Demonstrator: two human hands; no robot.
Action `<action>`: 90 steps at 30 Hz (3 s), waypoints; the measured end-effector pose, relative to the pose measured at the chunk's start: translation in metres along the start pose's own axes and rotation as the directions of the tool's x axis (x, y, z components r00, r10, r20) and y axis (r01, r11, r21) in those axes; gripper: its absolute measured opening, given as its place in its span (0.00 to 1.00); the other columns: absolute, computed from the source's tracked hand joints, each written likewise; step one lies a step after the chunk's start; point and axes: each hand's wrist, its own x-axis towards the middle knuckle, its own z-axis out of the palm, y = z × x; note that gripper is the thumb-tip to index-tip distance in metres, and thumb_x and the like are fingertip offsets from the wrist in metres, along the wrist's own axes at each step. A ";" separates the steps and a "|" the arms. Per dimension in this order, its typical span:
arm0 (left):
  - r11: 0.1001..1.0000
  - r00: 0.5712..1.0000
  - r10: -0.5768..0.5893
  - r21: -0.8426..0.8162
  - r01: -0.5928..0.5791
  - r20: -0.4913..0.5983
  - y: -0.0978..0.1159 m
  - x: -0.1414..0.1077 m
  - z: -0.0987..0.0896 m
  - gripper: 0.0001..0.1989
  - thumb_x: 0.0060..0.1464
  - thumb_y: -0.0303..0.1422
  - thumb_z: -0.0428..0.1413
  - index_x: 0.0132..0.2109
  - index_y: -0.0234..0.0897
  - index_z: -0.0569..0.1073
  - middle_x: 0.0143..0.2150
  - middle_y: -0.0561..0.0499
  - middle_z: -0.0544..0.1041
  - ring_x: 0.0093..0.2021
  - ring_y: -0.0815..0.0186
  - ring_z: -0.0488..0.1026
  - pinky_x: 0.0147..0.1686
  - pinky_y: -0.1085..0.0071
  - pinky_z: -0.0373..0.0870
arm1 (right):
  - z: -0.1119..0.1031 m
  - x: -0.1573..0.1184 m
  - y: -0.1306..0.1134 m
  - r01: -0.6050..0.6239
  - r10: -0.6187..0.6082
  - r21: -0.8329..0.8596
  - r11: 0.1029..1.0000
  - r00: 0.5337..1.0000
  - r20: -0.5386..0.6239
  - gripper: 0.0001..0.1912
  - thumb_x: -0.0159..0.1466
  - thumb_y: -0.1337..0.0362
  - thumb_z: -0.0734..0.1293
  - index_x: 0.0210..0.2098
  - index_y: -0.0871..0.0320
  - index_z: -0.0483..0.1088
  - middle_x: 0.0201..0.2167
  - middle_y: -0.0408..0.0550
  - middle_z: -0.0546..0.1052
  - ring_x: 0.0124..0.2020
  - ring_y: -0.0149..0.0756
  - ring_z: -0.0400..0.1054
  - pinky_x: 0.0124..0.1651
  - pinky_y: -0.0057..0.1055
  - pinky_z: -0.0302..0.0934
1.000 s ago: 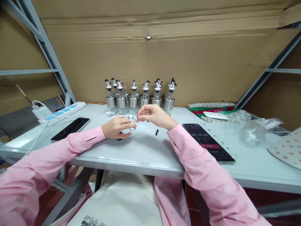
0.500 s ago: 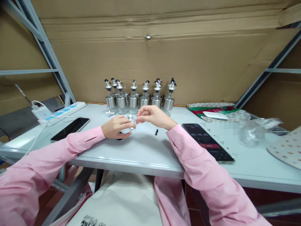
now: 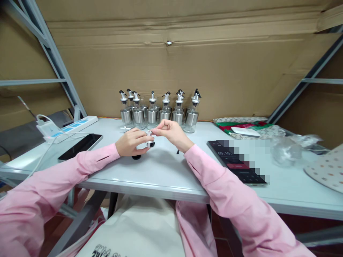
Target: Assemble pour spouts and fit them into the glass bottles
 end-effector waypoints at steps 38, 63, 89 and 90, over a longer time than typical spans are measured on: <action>1.000 1.000 -0.016 -0.006 0.016 0.014 0.001 0.000 0.000 0.10 0.57 0.34 0.48 0.45 0.37 0.68 0.33 0.51 0.75 0.33 0.69 0.72 0.35 0.72 0.63 | 0.006 0.001 0.006 0.004 -0.001 0.032 0.999 0.995 -0.099 0.11 0.45 0.59 0.74 0.22 0.59 0.70 0.22 0.40 0.72 0.25 0.27 0.63 0.35 0.29 0.57; 0.998 0.998 -0.044 -0.036 0.045 0.048 -0.001 -0.003 -0.001 0.16 0.62 0.38 0.44 0.51 0.34 0.65 0.37 0.47 0.74 0.36 0.66 0.71 0.37 0.70 0.64 | 0.004 -0.001 0.003 -0.270 0.243 0.383 0.884 0.963 0.117 0.05 0.51 0.65 0.70 0.25 0.59 0.69 0.26 0.42 0.73 0.30 0.29 0.66 0.37 0.28 0.60; 0.992 0.991 -0.051 -0.110 0.064 0.122 -0.002 -0.002 0.000 0.18 0.63 0.40 0.42 0.54 0.37 0.62 0.41 0.45 0.75 0.40 0.65 0.72 0.41 0.68 0.63 | 0.007 -0.002 0.004 -0.257 0.189 0.340 0.905 0.957 0.221 0.07 0.53 0.61 0.66 0.30 0.58 0.71 0.27 0.44 0.70 0.31 0.31 0.63 0.36 0.30 0.60; 0.989 0.992 -0.066 -0.124 0.080 0.110 -0.002 -0.002 0.000 0.18 0.63 0.40 0.42 0.56 0.36 0.61 0.41 0.45 0.75 0.40 0.65 0.72 0.40 0.69 0.64 | 0.007 -0.001 0.003 -0.246 0.182 0.331 0.911 0.960 0.212 0.08 0.53 0.60 0.66 0.30 0.58 0.71 0.27 0.43 0.70 0.30 0.31 0.63 0.35 0.29 0.59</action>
